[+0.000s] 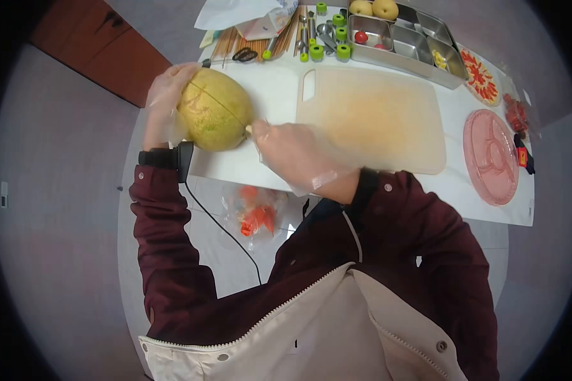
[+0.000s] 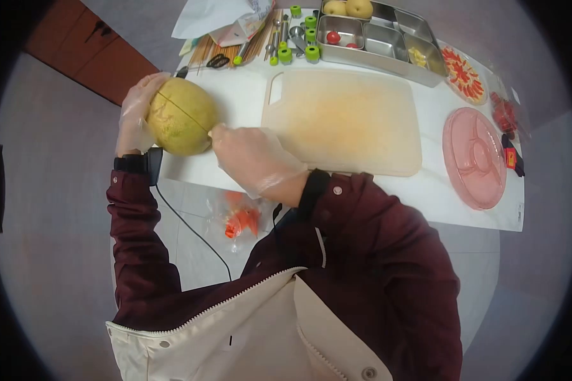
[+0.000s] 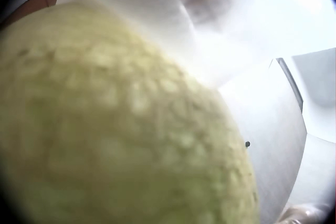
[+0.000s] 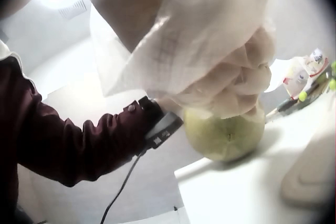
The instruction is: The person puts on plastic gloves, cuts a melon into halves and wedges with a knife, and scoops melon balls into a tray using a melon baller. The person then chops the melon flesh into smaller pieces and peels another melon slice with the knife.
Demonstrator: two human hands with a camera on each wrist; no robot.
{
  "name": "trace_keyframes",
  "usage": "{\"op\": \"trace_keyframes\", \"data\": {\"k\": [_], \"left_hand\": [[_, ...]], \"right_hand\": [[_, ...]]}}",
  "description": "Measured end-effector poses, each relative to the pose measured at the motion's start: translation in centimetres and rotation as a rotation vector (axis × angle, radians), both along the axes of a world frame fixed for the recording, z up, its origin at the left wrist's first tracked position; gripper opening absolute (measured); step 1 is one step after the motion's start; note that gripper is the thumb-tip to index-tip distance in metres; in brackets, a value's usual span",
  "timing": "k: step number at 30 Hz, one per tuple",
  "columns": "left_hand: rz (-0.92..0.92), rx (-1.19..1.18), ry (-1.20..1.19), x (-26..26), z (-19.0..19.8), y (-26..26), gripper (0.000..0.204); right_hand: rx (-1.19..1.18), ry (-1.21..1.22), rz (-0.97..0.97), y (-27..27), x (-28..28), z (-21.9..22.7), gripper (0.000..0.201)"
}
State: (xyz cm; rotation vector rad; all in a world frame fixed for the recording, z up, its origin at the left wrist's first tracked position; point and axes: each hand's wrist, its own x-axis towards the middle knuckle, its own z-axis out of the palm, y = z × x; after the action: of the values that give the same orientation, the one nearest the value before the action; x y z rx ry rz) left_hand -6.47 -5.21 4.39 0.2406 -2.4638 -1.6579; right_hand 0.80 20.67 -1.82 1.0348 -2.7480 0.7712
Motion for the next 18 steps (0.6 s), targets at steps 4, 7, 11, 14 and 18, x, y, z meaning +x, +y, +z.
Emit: {"op": "trace_keyframes", "data": {"k": [4, 7, 11, 14, 18], "left_hand": [[0.027, 0.006, -0.060, -0.1, -0.3, -0.9, 0.033], [0.010, -0.021, 0.007, -0.7, -0.8, -1.4, 0.033], [0.034, -0.152, 0.027, -0.3, -0.7, -0.9, 0.038], [0.012, -0.662, 0.084, 1.1, 0.8, 2.0, 0.043], [-0.071, -0.343, 0.086, 1.6, 0.4, 3.1, 0.036]], "right_hand": [[0.030, -0.164, 0.003, -0.1, -0.5, 1.1, 0.019], [-0.091, -0.237, 0.075, -0.6, -1.9, 0.7, 0.022], [-0.176, -0.291, 0.057, -0.8, -1.9, -0.2, 0.027], [-0.133, -0.252, 0.097, -0.9, -3.0, -0.4, 0.027], [-0.040, -0.115, 0.135, -1.5, -3.7, 0.4, 0.022]]}}
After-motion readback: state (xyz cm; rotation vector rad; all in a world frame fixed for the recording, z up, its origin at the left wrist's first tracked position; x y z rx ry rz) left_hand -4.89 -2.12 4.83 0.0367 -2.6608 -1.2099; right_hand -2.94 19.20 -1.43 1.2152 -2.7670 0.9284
